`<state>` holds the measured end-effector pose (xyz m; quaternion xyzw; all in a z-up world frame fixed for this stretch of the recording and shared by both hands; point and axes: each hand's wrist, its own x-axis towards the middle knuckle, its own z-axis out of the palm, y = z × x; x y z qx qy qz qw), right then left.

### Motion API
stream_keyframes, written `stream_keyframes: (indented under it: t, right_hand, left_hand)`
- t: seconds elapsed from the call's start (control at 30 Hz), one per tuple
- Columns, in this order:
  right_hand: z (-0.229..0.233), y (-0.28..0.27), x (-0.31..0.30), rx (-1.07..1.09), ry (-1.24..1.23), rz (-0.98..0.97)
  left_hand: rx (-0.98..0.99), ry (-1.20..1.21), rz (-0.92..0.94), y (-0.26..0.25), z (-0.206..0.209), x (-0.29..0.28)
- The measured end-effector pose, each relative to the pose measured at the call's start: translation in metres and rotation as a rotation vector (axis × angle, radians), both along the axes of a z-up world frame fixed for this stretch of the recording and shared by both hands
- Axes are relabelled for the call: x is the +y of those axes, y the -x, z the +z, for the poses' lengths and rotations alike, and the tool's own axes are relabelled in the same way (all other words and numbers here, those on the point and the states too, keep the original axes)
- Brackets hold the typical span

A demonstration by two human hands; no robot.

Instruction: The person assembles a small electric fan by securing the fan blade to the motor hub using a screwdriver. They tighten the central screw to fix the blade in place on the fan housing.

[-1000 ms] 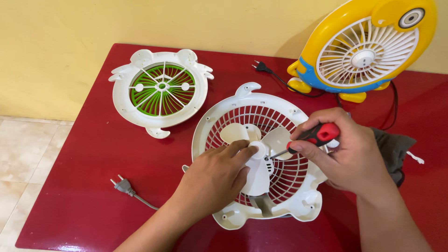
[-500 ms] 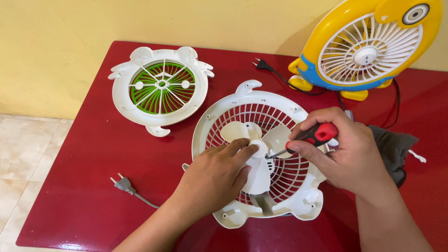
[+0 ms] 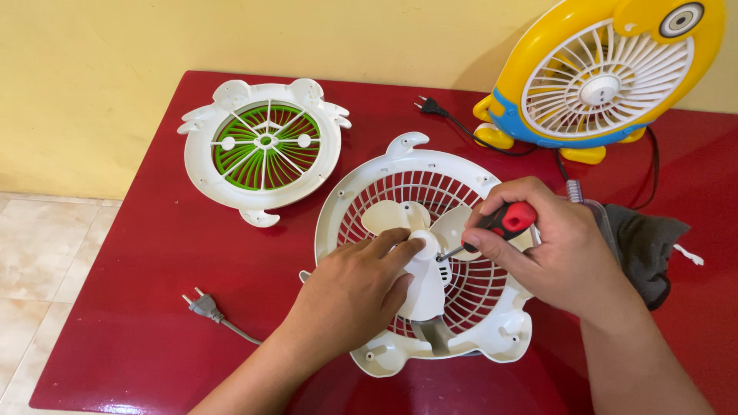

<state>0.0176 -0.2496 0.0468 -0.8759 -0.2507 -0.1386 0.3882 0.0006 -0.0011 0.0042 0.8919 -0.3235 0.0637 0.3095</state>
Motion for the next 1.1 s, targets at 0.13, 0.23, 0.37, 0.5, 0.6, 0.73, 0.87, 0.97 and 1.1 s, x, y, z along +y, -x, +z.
stream_keyframes:
  t: [0.13, 0.23, 0.37, 0.5, 0.6, 0.73, 0.87, 0.97, 1.1]
  right_hand:
    - [0.004, 0.002, -0.001, -0.005, 0.041, -0.027]
    - [0.011, 0.003, -0.001, 0.217, 0.171, -0.226]
    - [0.023, 0.003, 0.004, 0.079, 0.235, -0.146]
    - [0.037, 0.002, 0.005, 0.010, 0.474, -0.138]
    - [0.041, 0.003, 0.011, -0.042, 0.663, -0.192]
    - [0.040, 0.003, 0.016, -0.038, 0.746, -0.280]
    - [0.037, -0.002, 0.008, -0.036, 0.542, -0.160]
    - [0.035, -0.006, -0.003, 0.119, 0.503, -0.112]
    - [0.036, -0.008, -0.013, 0.040, 0.491, 0.055]
  left_hand:
    - [0.045, -0.018, 0.011, 0.000, 0.001, 0.000]
    - [0.023, -0.014, 0.007, 0.000, 0.002, 0.000]
    - [0.037, -0.012, 0.007, 0.000, 0.002, -0.001]
    - [0.046, -0.004, 0.006, 0.000, 0.004, 0.000]
    - [0.033, 0.004, 0.002, 0.000, 0.004, 0.000]
    - [0.021, 0.005, -0.006, -0.001, 0.004, 0.000]
    - [0.043, 0.014, -0.001, -0.001, 0.004, -0.001]
    - [0.050, 0.019, 0.001, -0.001, 0.004, -0.001]
    - [0.054, 0.008, 0.001, -0.002, 0.004, -0.001]
